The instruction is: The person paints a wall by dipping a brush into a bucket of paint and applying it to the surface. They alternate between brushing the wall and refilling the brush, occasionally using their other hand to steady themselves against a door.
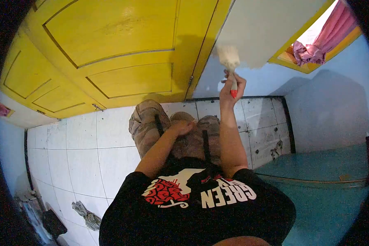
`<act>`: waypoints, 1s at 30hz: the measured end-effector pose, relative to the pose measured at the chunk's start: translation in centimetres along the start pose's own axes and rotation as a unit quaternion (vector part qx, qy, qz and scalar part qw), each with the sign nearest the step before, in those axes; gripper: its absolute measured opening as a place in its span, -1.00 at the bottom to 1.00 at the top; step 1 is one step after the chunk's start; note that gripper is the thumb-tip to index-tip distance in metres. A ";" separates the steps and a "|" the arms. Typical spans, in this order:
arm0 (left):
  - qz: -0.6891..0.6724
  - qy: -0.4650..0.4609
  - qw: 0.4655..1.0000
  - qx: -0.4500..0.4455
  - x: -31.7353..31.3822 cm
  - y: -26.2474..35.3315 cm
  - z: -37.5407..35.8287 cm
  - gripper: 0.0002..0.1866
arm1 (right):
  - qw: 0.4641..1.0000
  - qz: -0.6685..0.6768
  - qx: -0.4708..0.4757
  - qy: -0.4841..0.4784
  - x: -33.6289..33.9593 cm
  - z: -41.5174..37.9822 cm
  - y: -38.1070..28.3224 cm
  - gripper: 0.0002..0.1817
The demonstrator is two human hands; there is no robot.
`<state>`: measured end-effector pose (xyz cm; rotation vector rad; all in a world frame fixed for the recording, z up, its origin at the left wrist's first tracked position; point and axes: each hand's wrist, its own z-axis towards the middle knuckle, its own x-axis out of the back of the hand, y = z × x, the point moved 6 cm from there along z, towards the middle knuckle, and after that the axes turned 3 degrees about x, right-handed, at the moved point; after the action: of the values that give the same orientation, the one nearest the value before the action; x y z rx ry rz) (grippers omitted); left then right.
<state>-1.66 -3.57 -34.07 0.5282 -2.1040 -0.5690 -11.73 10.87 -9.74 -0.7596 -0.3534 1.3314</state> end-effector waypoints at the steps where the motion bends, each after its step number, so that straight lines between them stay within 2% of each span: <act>1: 0.023 -0.004 1.000 0.015 0.2 0.0 0.1 -0.18 | 1.000 0.002 -0.004 -0.003 -0.5 0.6 -0.4 -0.82; 3: 0.047 -0.004 0.999 0.026 0.7 0.3 0.1 -0.20 | 1.000 -0.021 0.014 -0.016 -1.3 1.2 0.2 -0.85; 4: 0.043 -0.040 0.998 0.031 0.6 0.4 0.0 -0.21 | 0.999 -0.020 0.018 -0.016 -0.9 0.5 1.3 -0.85; 5: 0.039 -0.074 0.996 0.035 0.7 0.6 0.0 -0.22 | 0.995 -0.090 -0.021 -0.044 -0.8 -0.6 2.8 -0.81; 6: 0.039 -0.065 0.997 0.031 0.9 0.6 0.3 -0.22 | 0.983 -0.159 -0.057 -0.071 -0.6 -1.4 4.2 -0.78; 8: 0.017 0.001 1.000 0.014 -0.4 -0.8 1.3 -0.23 | 0.987 -0.130 -0.075 -0.062 0.6 -3.6 4.9 -0.78; 9: 0.023 0.039 0.998 -0.041 -4.0 -4.3 6.4 -0.26 | 0.988 -0.104 -0.100 -0.052 0.8 -4.0 5.2 -0.79; 10: 0.021 0.044 0.998 -0.042 -3.5 -3.7 6.1 -0.26 | 0.989 -0.102 -0.096 -0.056 0.8 -3.5 4.2 -0.79; 12: -0.010 0.027 0.999 -0.017 -2.3 -2.4 3.8 -0.30 | 0.997 -0.033 -0.073 -0.001 0.9 -2.4 1.1 -0.85; 13: -0.012 0.027 0.999 -0.016 -2.0 -2.3 3.5 -0.30 | 1.000 -0.017 -0.003 -0.005 0.5 -1.0 0.5 -0.82; 16: 0.005 -0.019 1.000 -0.003 -0.9 -1.1 2.0 -0.18 | 0.999 -0.027 0.031 0.027 -0.2 2.1 -1.8 -0.80; 18: 0.001 -0.043 0.999 0.005 0.2 0.1 0.4 -0.22 | 0.999 -0.019 0.035 0.020 -1.4 3.3 -1.4 -0.80; 20: -0.004 -0.018 1.000 0.015 0.3 0.2 0.2 -0.23 | 0.999 -0.008 0.041 0.011 -1.6 3.2 -0.6 -0.79; 22: -0.009 0.012 1.000 0.026 0.5 -0.1 0.3 -0.24 | 0.994 -0.102 -0.001 -0.044 -1.3 1.0 2.9 -0.81; 24: 0.000 -0.030 1.000 -0.006 -0.9 -0.8 2.0 -0.16 | 0.988 -0.091 -0.118 -0.040 -0.1 -2.3 4.7 -0.84; 26: -0.001 0.002 0.999 -0.045 -4.5 -3.8 5.2 -0.19 | 0.990 -0.024 -0.136 0.008 0.6 -4.4 3.6 -0.85; 27: -0.001 0.019 0.998 -0.064 -3.9 -3.3 5.3 -0.21 | 0.991 -0.021 -0.130 0.006 0.7 -4.5 3.6 -0.85; 28: -0.001 0.036 0.996 -0.084 -3.3 -2.9 5.2 -0.22 | 0.985 -0.026 -0.169 0.022 1.2 -5.1 4.5 -0.85; 29: 0.017 0.033 0.998 -0.049 -1.3 -1.1 2.4 -0.21 | 0.977 -0.032 -0.209 0.039 1.6 -5.3 5.2 -0.85; 30: 0.034 0.032 0.999 -0.013 0.1 -0.1 0.8 -0.20 | 0.978 -0.031 -0.205 0.037 1.1 -4.3 5.0 -0.85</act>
<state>-2.38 -3.52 -34.50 0.4519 -2.0432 -0.5325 -12.46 10.92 -16.41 -1.1285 -0.5980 1.1812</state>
